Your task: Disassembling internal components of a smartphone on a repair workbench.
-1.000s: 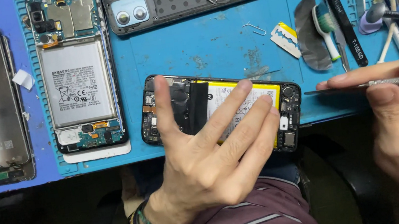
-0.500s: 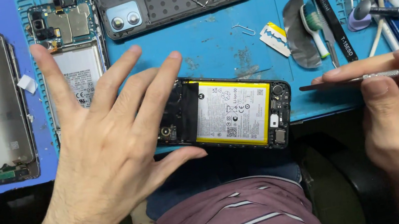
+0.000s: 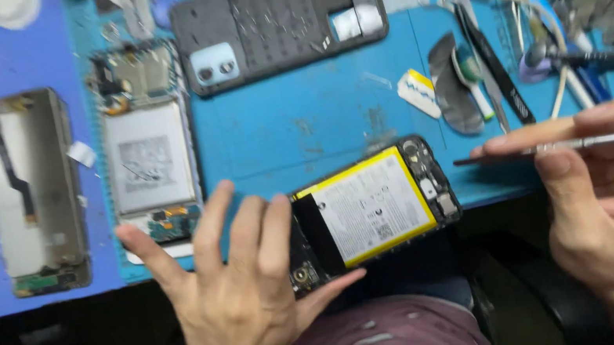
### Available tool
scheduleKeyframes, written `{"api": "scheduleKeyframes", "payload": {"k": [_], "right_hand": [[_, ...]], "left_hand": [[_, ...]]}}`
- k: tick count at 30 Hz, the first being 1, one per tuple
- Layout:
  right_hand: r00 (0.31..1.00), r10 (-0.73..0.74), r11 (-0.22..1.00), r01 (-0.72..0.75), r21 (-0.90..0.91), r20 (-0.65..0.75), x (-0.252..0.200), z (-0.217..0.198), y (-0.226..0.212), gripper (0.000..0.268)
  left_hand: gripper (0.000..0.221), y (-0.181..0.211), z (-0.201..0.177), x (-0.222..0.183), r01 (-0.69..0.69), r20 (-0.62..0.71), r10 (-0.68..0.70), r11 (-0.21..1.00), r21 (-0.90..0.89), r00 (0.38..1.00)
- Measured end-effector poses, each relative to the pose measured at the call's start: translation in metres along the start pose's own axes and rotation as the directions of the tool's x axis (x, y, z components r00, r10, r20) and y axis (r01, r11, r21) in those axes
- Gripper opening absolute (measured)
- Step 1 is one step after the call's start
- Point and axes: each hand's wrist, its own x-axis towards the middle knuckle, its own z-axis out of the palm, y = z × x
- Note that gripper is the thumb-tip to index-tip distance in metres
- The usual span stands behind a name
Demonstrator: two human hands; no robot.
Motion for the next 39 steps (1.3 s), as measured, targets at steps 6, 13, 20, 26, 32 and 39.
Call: {"api": "scheduleKeyframes", "payload": {"k": [6, 13, 20, 26, 32, 39], "right_hand": [[0.963, 0.152, 0.977, -0.112, 0.182, -0.223, 0.001, 0.010, 0.007, 0.038], [0.955, 0.186, 0.972, -0.144, 0.187, -0.232, 0.004, 0.009, 0.009, 0.036], [0.951, 0.205, 0.968, -0.162, 0.191, -0.233, 0.006, 0.008, 0.001, 0.034], [0.947, 0.224, 0.966, -0.184, 0.180, -0.232, 0.002, 0.006, 0.003, 0.036], [0.982, 0.128, 0.987, -0.113, 0.116, -0.136, 0.005, 0.004, -0.005, 0.033], [0.996, 0.052, 0.999, -0.053, -0.010, -0.072, 0.004, 0.003, -0.009, 0.029]], "left_hand": [[0.036, -0.027, 0.007, -0.010, -0.136, -0.192, 0.147, 0.988, 0.067, 0.970], [0.016, -0.050, 0.019, -0.034, -0.262, -0.337, 0.276, 0.961, 0.089, 0.900], [0.022, -0.050, -0.015, -0.040, -0.278, -0.287, 0.425, 0.856, 0.436, 0.858], [0.016, -0.051, -0.020, -0.017, -0.409, -0.261, 0.681, 0.654, 0.636, 0.684], [0.029, -0.015, -0.047, 0.002, -0.555, -0.256, 0.685, 0.713, 0.428, 0.682], [0.010, 0.025, 0.001, 0.030, -0.699, -0.446, 0.692, 0.691, 0.183, 0.568]]}}
